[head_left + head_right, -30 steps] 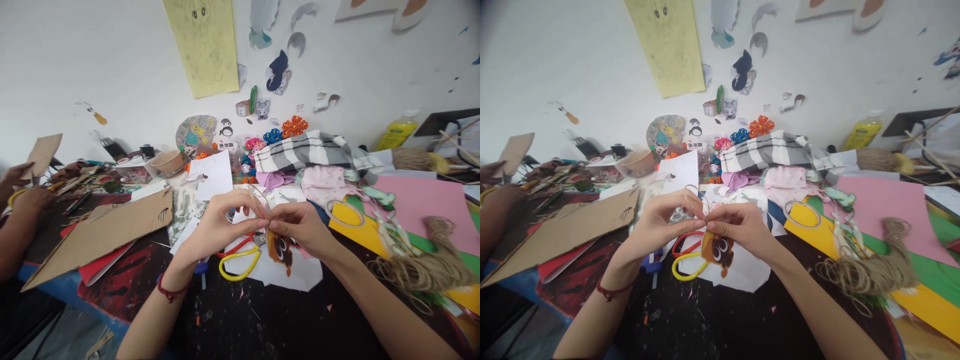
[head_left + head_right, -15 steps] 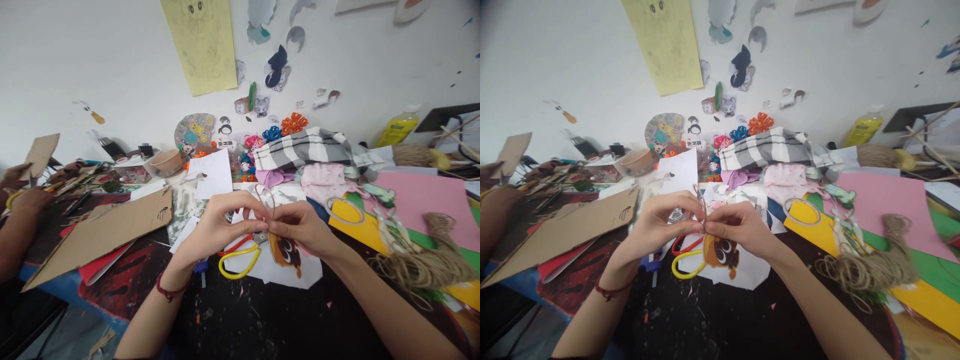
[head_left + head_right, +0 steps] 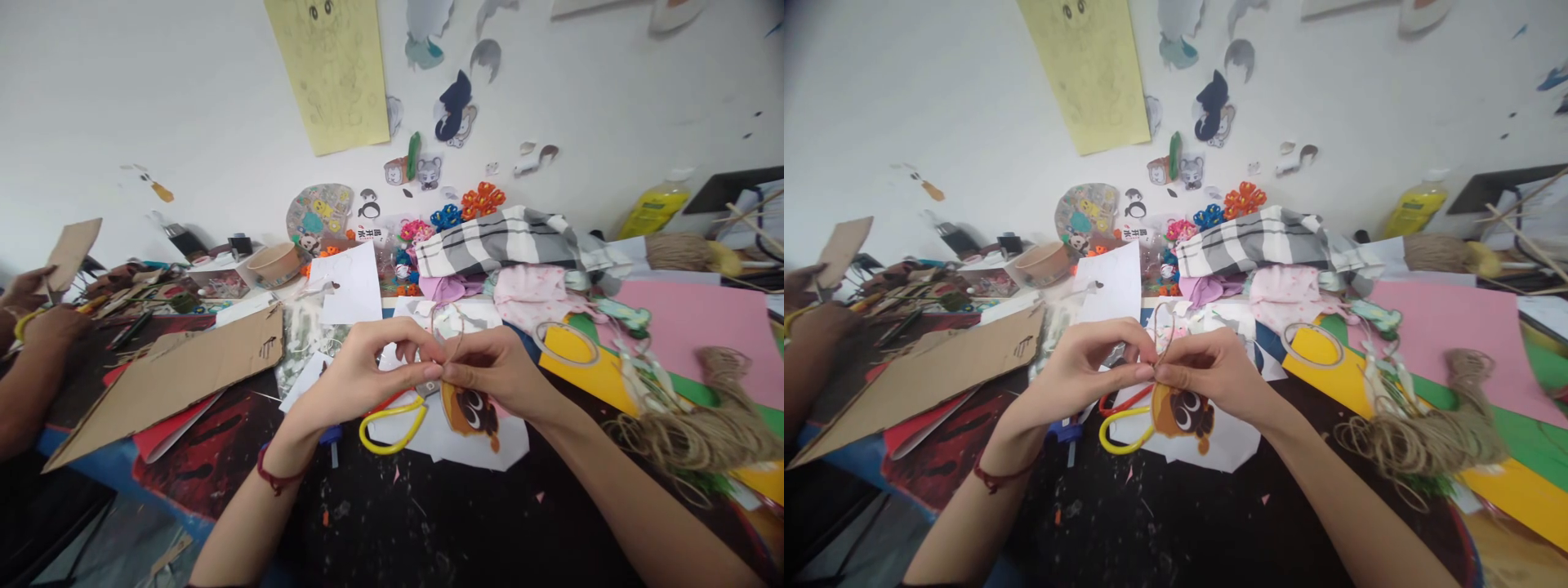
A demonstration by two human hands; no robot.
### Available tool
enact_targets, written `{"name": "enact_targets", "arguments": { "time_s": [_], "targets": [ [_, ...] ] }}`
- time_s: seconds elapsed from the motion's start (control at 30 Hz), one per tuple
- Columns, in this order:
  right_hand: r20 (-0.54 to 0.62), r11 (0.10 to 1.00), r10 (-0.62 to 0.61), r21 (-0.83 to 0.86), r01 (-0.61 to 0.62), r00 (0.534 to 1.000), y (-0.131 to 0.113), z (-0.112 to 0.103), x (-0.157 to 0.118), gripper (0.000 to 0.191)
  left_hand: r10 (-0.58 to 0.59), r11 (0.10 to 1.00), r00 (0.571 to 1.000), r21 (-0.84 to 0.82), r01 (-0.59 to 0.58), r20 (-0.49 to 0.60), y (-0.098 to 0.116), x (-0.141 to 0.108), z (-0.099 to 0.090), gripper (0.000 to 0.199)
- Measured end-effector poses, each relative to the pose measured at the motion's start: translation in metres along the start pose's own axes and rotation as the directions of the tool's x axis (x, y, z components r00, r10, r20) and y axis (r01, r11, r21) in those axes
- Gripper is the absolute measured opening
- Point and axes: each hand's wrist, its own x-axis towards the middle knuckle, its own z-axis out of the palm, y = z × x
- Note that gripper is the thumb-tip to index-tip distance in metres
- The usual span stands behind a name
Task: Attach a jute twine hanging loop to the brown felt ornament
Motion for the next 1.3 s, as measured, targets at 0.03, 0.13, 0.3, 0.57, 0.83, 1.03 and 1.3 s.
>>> {"name": "enact_targets", "arguments": {
  "time_s": [0.03, 0.13, 0.3, 0.57, 0.83, 1.03, 1.3],
  "targets": [
    [-0.002, 1.0, -0.004, -0.002, 0.004, 1.0, 0.0, 0.001, 0.0, 0.015, -0.014, 1.0, 1.0, -0.014, 0.014, 0.001, 0.0, 0.0, 0.0, 0.008],
    [-0.023, 1.0, -0.026, -0.018, 0.025, 0.999, 0.0, 0.002, 0.001, 0.017, -0.061, 0.997, 0.998, -0.051, 0.061, 0.0, -0.002, 0.001, 0.002, 0.011],
    [-0.06, 0.997, -0.068, -0.05, 0.065, 0.996, 0.0, 0.003, 0.002, 0.018, -0.105, 0.99, 0.994, -0.093, 0.104, -0.009, -0.005, 0.001, 0.004, 0.013],
    [-0.101, 0.987, -0.115, -0.124, 0.102, 0.988, -0.007, 0.004, 0.002, 0.014, -0.096, 0.969, 0.993, -0.236, 0.079, -0.062, -0.012, 0.0, 0.015, 0.015],
    [-0.13, 0.97, -0.18, -0.19, 0.154, 0.975, -0.013, 0.007, 0.003, 0.019, -0.074, 0.945, 0.987, -0.327, 0.023, -0.145, -0.025, 0.0, 0.028, 0.025],
    [-0.157, 0.958, -0.215, -0.228, 0.176, 0.964, -0.014, 0.003, 0.002, 0.016, -0.032, 0.931, 0.975, -0.361, -0.051, -0.22, -0.031, 0.007, 0.038, 0.022],
    [-0.196, 0.951, -0.225, -0.256, 0.171, 0.954, -0.01, -0.004, 0.002, 0.016, -0.042, 0.896, 0.974, -0.44, -0.062, -0.222, -0.033, 0.018, 0.042, 0.029]
  ]
}}
